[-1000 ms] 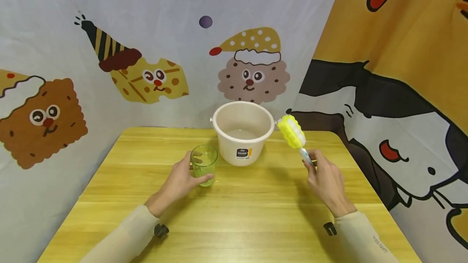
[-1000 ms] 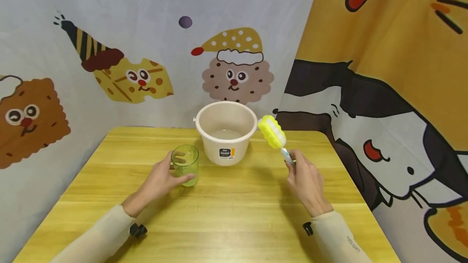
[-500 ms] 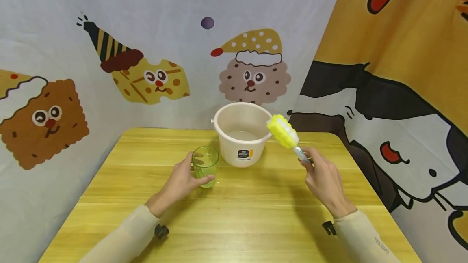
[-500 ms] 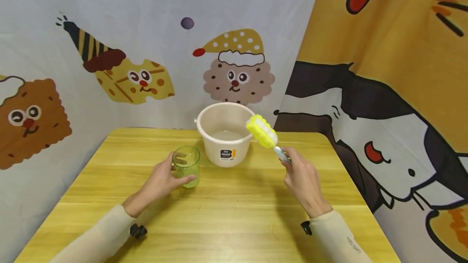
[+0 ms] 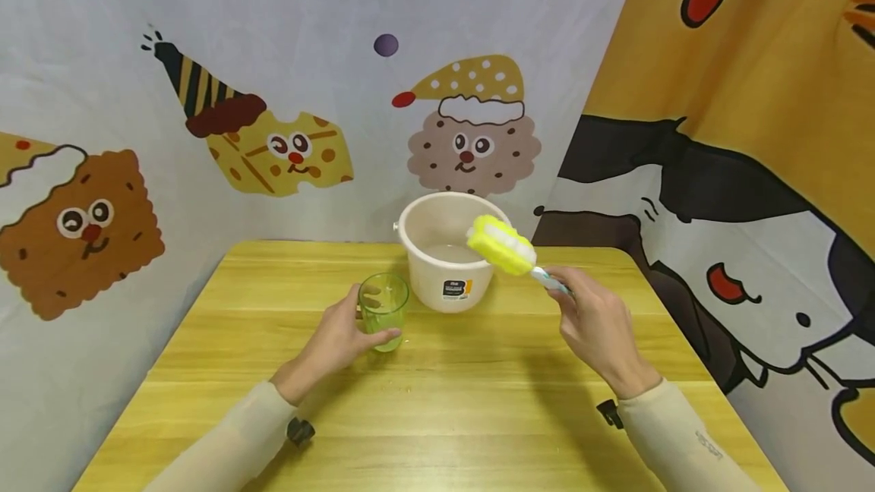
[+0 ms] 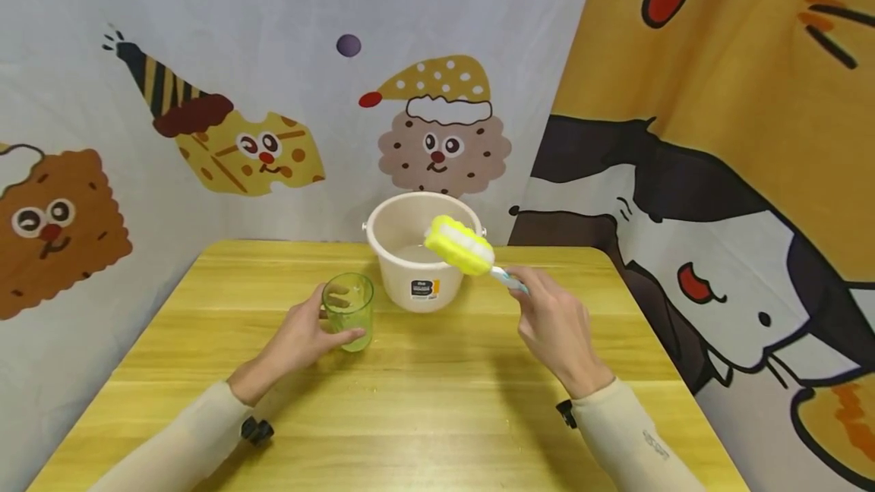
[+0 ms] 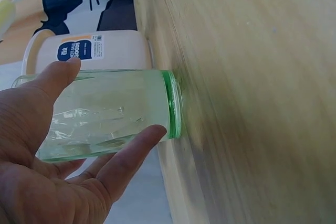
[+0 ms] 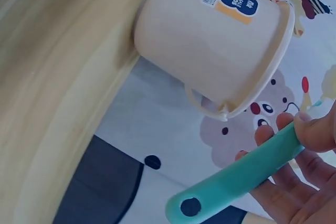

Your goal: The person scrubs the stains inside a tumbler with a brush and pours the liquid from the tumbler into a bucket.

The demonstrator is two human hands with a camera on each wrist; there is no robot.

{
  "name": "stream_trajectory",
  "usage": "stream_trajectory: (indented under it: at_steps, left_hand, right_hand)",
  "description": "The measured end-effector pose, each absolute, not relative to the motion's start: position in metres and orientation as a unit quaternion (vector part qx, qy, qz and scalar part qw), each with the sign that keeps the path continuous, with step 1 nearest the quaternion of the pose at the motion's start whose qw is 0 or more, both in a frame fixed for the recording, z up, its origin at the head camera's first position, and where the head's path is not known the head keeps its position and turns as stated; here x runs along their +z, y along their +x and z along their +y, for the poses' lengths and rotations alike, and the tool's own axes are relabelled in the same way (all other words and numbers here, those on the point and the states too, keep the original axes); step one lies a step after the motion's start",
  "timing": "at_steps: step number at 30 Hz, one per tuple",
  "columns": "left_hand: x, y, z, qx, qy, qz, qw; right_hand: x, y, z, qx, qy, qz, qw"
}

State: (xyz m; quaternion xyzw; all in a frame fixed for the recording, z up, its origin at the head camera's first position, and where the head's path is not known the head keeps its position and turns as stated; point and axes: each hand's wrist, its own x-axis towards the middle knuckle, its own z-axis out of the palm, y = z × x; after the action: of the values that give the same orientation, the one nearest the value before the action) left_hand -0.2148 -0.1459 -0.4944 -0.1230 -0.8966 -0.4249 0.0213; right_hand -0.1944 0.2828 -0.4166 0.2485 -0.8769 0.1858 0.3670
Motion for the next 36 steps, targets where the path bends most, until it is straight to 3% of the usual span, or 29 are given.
stream_trajectory:
  at_steps: [16,36]
  left_hand:
    - [-0.494,-0.211,-0.141,-0.43,-0.122,-0.894,0.012]
    - [-0.483,-0.218,-0.144,-0.426,-0.135,-0.894,0.041]
  right_hand:
    - [-0.399,-0.2,0.266,0.128,0.28,-0.864,0.399]
    - [-0.369,-0.212,0.239,0.081,0.321,-0.846,0.418]
